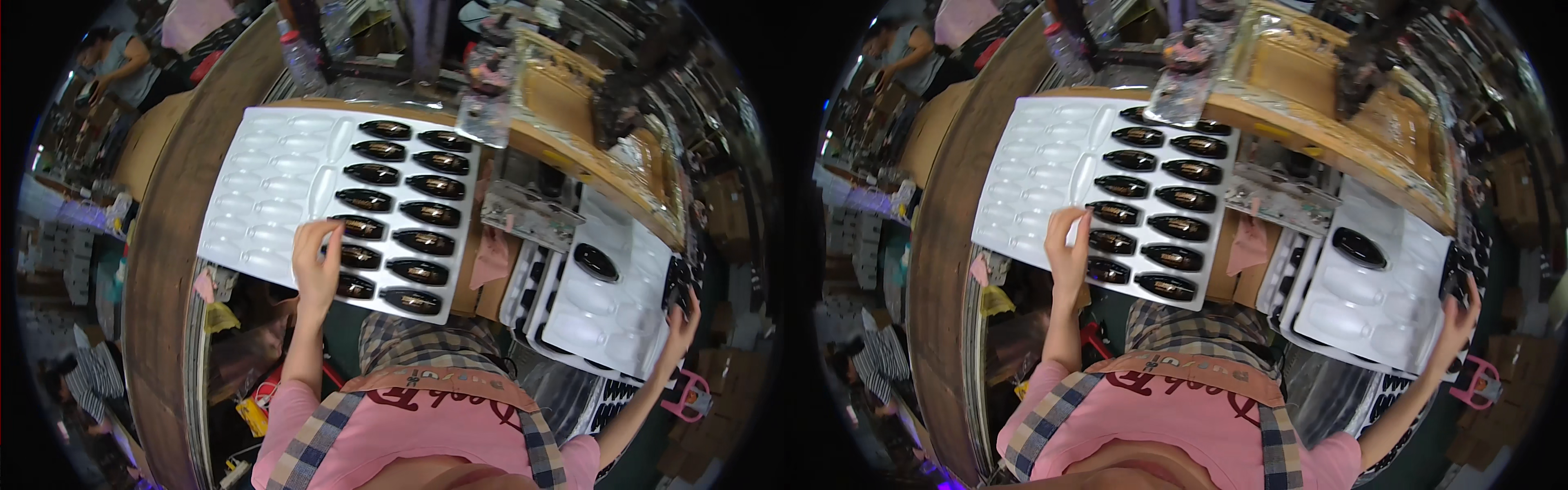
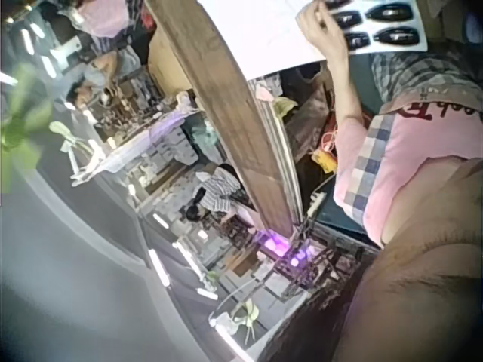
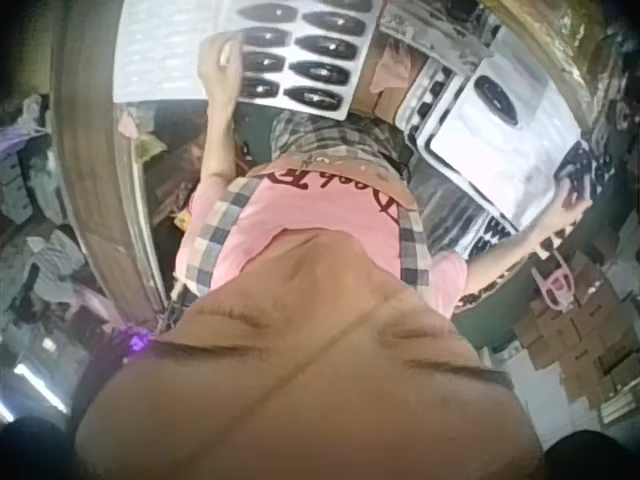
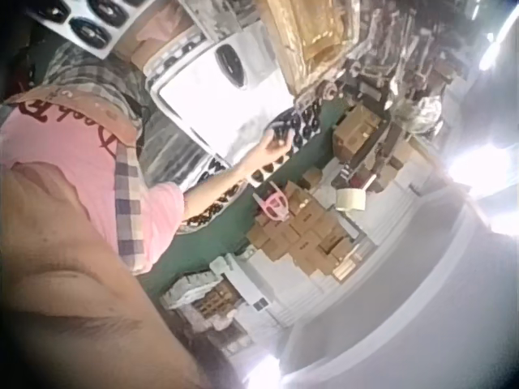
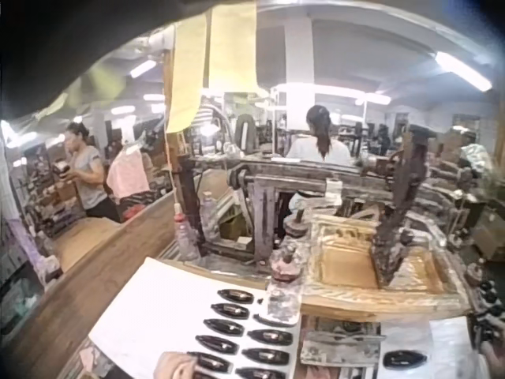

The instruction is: Manually applying screen-printed designs to hair clips using a printing press and then sorting them into trays.

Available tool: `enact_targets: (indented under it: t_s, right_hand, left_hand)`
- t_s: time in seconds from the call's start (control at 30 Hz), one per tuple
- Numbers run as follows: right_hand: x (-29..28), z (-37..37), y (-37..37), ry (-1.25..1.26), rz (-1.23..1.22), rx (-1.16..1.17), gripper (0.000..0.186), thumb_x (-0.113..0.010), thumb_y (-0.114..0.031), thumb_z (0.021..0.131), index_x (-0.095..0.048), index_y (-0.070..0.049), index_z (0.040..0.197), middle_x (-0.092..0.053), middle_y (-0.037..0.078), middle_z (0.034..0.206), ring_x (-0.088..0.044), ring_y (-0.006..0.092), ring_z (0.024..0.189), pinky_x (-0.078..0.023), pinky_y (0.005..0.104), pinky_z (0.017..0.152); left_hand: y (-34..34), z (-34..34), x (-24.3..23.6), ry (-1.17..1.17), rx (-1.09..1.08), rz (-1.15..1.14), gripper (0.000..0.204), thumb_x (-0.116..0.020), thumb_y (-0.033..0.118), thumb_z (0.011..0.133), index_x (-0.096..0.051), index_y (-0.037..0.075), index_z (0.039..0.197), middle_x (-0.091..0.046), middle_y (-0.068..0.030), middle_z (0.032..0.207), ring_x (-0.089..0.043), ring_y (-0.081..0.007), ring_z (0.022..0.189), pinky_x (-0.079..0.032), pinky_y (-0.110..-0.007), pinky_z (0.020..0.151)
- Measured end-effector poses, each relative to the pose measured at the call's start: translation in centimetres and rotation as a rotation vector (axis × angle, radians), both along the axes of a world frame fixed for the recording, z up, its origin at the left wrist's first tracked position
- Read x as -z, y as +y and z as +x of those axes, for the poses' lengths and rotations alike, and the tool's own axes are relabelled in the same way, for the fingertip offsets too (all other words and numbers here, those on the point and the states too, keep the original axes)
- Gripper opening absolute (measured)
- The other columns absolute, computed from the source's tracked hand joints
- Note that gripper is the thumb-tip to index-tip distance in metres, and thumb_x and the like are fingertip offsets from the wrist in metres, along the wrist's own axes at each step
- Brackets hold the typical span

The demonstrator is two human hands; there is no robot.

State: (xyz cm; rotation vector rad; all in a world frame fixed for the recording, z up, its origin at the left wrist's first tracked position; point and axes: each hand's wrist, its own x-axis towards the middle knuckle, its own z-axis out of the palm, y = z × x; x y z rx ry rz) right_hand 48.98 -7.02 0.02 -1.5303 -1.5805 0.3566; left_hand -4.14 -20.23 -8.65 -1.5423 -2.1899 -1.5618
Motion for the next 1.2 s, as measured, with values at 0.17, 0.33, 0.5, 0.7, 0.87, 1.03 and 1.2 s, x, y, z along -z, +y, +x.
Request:
enact_targets:
  t_s: [0.17,0.33,0.5,0.7,0.87,1.03,1.2]
  right_hand:
    - [-0.1,-9.1,3.5,0.057,-0.048,-0.35,0.062,-0.068,-0.011,0.071,-0.035,-0.002,0.122,-0.053,0.008,0.101,-0.051,0.0155,0.09,-0.038,0.0275,0.083]
    - [-1.0,-13.2,4.9,-0.139,-0.039,-0.487,0.049,-0.072,-0.022,0.066,-0.053,0.002,0.104,-0.056,0.011,0.1,-0.053,0.0191,0.087,-0.04,0.0297,0.08]
    - [-1.6,-16.6,6.6,-0.079,-0.06,-0.581,0.041,-0.07,-0.026,0.069,-0.057,-0.001,0.099,-0.057,0.009,0.099,-0.052,0.0199,0.091,-0.039,0.0296,0.081]
    - [-0.8,-22.3,8.3,-0.405,0.1,-0.687,0.056,-0.063,-0.045,0.073,-0.053,-0.003,0.107,-0.054,0.014,0.105,-0.05,0.0283,0.098,-0.037,0.0331,0.086]
    - [0.2,-23.8,8.6,-0.37,-0.118,-0.779,0.06,-0.059,-0.05,0.073,-0.052,-0.003,0.108,-0.051,0.018,0.109,-0.049,0.031,0.098,-0.037,0.0355,0.085]
    - [-1.5,-22.8,6.6,-0.497,-0.166,-0.78,0.063,-0.061,-0.035,0.076,-0.038,0.003,0.121,-0.04,0.025,0.121,-0.039,0.0352,0.113,-0.031,0.0361,0.094]
    - [-2.3,-17.1,4.3,-0.469,-0.091,-0.606,0.058,-0.061,-0.023,0.076,-0.037,0.003,0.122,-0.037,0.024,0.125,-0.034,0.0354,0.119,-0.028,0.0384,0.097]
  left_hand:
    - [13.8,4.6,-5.9,0.059,0.589,0.172,0.017,-0.055,0.0,0.075,-0.059,0.0,0.092,-0.06,-0.0134,0.088,-0.057,-0.0269,0.078,-0.044,-0.034,0.069]
    - [26.1,6.3,-4.3,0.485,0.739,0.281,0.022,-0.054,0.014,0.08,-0.055,0.004,0.1,-0.057,-0.0128,0.095,-0.055,-0.0249,0.082,-0.043,-0.027,0.073]
    - [27.0,5.7,-6.3,-0.031,0.877,-0.041,0.019,-0.054,0.014,0.082,-0.056,0.003,0.097,-0.057,-0.0082,0.09,-0.054,-0.0173,0.08,-0.044,-0.026,0.071]
    - [21.3,1.4,-8.5,-0.674,0.853,-0.028,0.017,-0.054,0.014,0.083,-0.058,0.001,0.093,-0.057,-0.0028,0.084,-0.054,-0.0083,0.076,-0.045,-0.024,0.068]
    - [15.8,-8.6,-3.4,-0.802,0.419,0.052,0.021,-0.056,0.019,0.084,-0.058,-0.002,0.086,-0.054,-0.0028,0.072,-0.054,-0.01,0.062,-0.049,-0.023,0.065]
    - [12.0,-14.8,3.4,-0.856,0.046,0.022,0.026,-0.058,0.023,0.082,-0.057,-0.003,0.078,-0.054,-0.0049,0.067,-0.055,-0.0113,0.056,-0.05,-0.024,0.053]
    - [11.6,-16.5,7.5,-1.102,-0.141,0.082,0.025,-0.057,0.021,0.083,-0.052,-0.003,0.077,-0.055,-0.0083,0.066,-0.057,-0.0151,0.055,-0.051,-0.025,0.049]
